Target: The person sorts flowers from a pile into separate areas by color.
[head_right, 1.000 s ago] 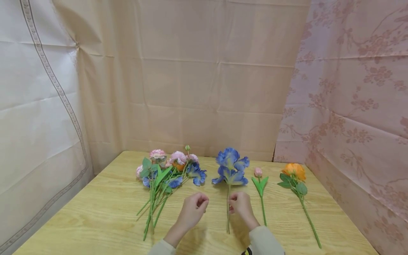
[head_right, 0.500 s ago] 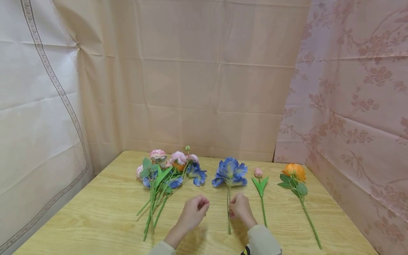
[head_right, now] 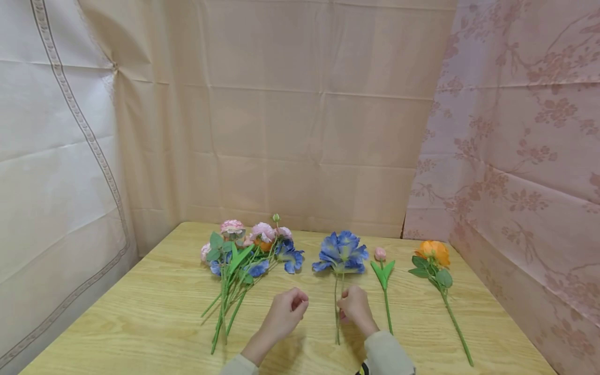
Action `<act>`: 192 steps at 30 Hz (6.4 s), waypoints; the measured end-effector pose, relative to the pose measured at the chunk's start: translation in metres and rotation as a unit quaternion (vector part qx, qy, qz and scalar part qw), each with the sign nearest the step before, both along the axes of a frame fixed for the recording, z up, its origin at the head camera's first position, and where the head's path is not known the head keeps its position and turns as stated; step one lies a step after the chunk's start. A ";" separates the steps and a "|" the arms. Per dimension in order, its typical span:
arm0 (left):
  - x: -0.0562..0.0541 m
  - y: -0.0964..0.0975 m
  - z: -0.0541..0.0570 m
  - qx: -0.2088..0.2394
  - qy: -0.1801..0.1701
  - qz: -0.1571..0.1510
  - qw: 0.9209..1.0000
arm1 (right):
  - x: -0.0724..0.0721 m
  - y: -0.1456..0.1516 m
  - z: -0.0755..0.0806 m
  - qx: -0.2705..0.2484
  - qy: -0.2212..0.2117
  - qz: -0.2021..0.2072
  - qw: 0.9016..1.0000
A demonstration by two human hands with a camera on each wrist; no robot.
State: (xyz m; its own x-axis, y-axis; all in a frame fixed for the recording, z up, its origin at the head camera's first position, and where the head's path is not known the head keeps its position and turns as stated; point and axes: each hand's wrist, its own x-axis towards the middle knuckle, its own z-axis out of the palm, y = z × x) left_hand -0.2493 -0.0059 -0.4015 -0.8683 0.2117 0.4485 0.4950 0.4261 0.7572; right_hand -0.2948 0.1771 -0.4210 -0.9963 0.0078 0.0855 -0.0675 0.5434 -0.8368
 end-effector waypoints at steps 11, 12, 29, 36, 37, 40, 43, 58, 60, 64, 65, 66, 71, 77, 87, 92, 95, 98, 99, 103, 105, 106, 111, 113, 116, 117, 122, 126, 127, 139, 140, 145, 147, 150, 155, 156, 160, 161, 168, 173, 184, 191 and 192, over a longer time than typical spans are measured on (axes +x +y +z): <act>-0.002 0.001 -0.004 -0.026 0.007 -0.004 1.000 | 0.001 0.009 -0.004 0.040 -0.011 0.010 0.999; -0.003 0.001 -0.005 -0.027 0.007 -0.005 1.000 | 0.001 0.009 -0.004 0.038 -0.013 0.010 0.999; -0.004 -0.001 -0.006 -0.051 0.002 -0.006 0.999 | 0.001 0.012 -0.005 0.023 -0.025 -0.003 0.999; -0.007 -0.023 0.007 -0.102 0.017 0.047 0.994 | 0.005 0.014 -0.003 0.035 -0.037 -0.008 0.999; -0.008 -0.028 0.011 -0.113 0.028 0.061 0.991 | 0.006 0.015 -0.002 0.035 -0.040 -0.008 0.999; -0.012 -0.047 0.023 -0.123 0.064 0.106 0.985 | 0.009 0.016 0.000 0.033 -0.044 -0.005 0.999; -0.019 -0.066 0.027 -0.116 0.095 0.147 0.978 | 0.012 0.016 0.001 0.032 -0.043 -0.001 0.999; -0.047 -0.112 0.003 -0.184 0.004 0.235 0.954 | 0.015 0.014 -0.001 0.023 -0.031 0.019 0.999; -0.047 -0.113 -0.001 -0.198 0.015 0.250 0.948 | 0.015 0.014 -0.001 0.022 -0.034 0.019 0.999; -0.047 -0.115 -0.007 -0.222 0.015 0.273 0.936 | 0.015 0.014 -0.001 0.022 -0.040 0.022 0.999; -0.046 -0.115 -0.008 -0.228 0.005 0.277 0.934 | 0.015 0.014 -0.001 0.021 -0.041 0.023 0.999; -0.046 -0.115 -0.008 -0.232 -0.006 0.282 0.931 | 0.015 0.014 -0.001 0.021 -0.042 0.025 0.999; -0.045 -0.115 -0.008 -0.257 -0.052 0.298 0.918 | 0.016 0.014 -0.002 0.025 -0.041 0.029 0.998; -0.045 -0.117 -0.009 -0.259 -0.080 0.296 0.916 | 0.015 0.015 -0.003 0.023 -0.043 0.030 0.998; -0.045 -0.120 -0.010 -0.248 -0.096 0.298 0.917 | 0.015 0.016 -0.004 0.029 -0.044 0.041 0.998; -0.047 -0.122 -0.013 -0.250 -0.079 0.305 0.916 | 0.016 0.017 -0.004 0.029 -0.041 0.049 0.998; -0.052 -0.122 -0.015 -0.240 -0.022 0.329 0.913 | 0.016 0.016 -0.005 0.028 -0.042 0.050 0.998; -0.054 -0.122 -0.015 -0.204 0.028 0.345 0.916 | 0.015 0.016 -0.004 0.026 -0.042 0.050 0.998; -0.054 -0.122 -0.014 -0.187 0.041 0.349 0.917 | 0.015 0.016 -0.004 0.025 -0.042 0.049 0.998; -0.050 -0.125 -0.011 -0.138 0.064 0.346 0.926 | 0.015 0.015 -0.004 0.022 -0.046 0.049 0.998; -0.050 -0.125 -0.010 -0.112 0.068 0.349 0.928 | 0.015 0.015 -0.003 0.021 -0.049 0.047 0.997; -0.049 -0.125 -0.010 -0.097 0.067 0.351 0.929 | 0.015 0.015 -0.003 0.022 -0.050 0.047 0.997; -0.049 -0.126 -0.006 -0.039 0.058 0.366 0.928 | 0.015 0.014 -0.002 0.025 -0.051 0.044 0.997; -0.048 -0.126 -0.005 -0.028 0.056 0.372 0.926 | 0.015 0.014 -0.002 0.025 -0.051 0.042 0.998; -0.047 -0.127 -0.004 -0.010 0.066 0.382 0.922 | 0.015 0.013 -0.001 0.027 -0.054 0.037 0.997; -0.047 -0.128 -0.003 -0.005 0.073 0.385 0.920 | 0.015 0.013 -0.001 0.028 -0.056 0.035 0.997; -0.047 -0.128 0.002 0.008 0.095 0.391 0.915 | 0.015 0.013 -0.001 0.030 -0.057 0.033 0.997; -0.045 -0.128 0.006 0.030 0.087 0.378 0.921 | 0.015 0.013 -0.001 0.025 -0.054 0.039 0.997; -0.044 -0.127 0.007 0.035 0.082 0.374 0.923 | 0.015 0.013 -0.001 0.025 -0.052 0.040 0.998; -0.027 -0.117 0.037 0.081 0.005 0.312 0.947 | 0.020 0.012 0.002 0.032 -0.044 0.031 0.998; -0.025 -0.116 0.039 0.084 0.009 0.308 0.948 | 0.020 0.011 0.002 0.031 -0.042 0.033 0.998; -0.021 -0.109 0.046 0.094 0.022 0.292 0.952 | 0.022 0.010 0.005 0.036 -0.029 0.049 0.998; -0.019 -0.105 0.048 0.094 0.023 0.285 0.954 | 0.023 0.009 0.006 0.040 -0.021 0.057 0.997; -0.016 -0.100 0.051 0.090 0.033 0.272 0.958 | 0.024 0.008 0.009 0.044 -0.008 0.068 0.997; -0.011 -0.091 0.055 0.076 0.048 0.237 0.967 | 0.028 0.003 0.016 0.044 0.003 0.078 0.996; -0.010 -0.089 0.055 0.074 0.046 0.230 0.969 | 0.029 0.002 0.018 0.043 0.004 0.079 0.996; -0.006 -0.080 0.055 0.050 0.033 0.201 0.978 | 0.032 -0.004 0.023 0.053 0.009 0.090 0.994; -0.006 -0.078 0.055 0.043 0.029 0.189 0.981 | 0.032 -0.005 0.024 0.056 0.011 0.095 0.994; -0.003 -0.059 0.048 0.041 0.005 0.103 0.994 | 0.034 -0.011 0.028 0.029 0.006 0.163 0.986; 0.001 -0.045 0.045 0.059 -0.010 0.047 0.997 | 0.036 -0.017 0.032 0.005 0.021 0.247 0.969; 0.004 -0.027 0.039 0.084 -0.065 -0.017 0.994 | 0.048 -0.038 0.039 -0.054 0.023 0.303 0.951; 0.007 -0.020 0.037 0.113 -0.089 -0.042 0.989 | 0.053 -0.039 0.037 -0.090 0.012 0.311 0.946; 0.007 -0.019 0.036 0.109 -0.088 -0.041 0.989 | 0.052 -0.039 0.036 -0.099 0.010 0.314 0.944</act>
State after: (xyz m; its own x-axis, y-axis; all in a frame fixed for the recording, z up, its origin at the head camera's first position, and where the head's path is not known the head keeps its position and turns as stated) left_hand -0.2424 -0.0251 -0.3651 -0.9209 0.1993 0.3350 0.3737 0.2071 0.9041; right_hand -0.2425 0.1380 -0.3847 -0.8077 -0.5664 0.1637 -0.3420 0.2240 -0.9126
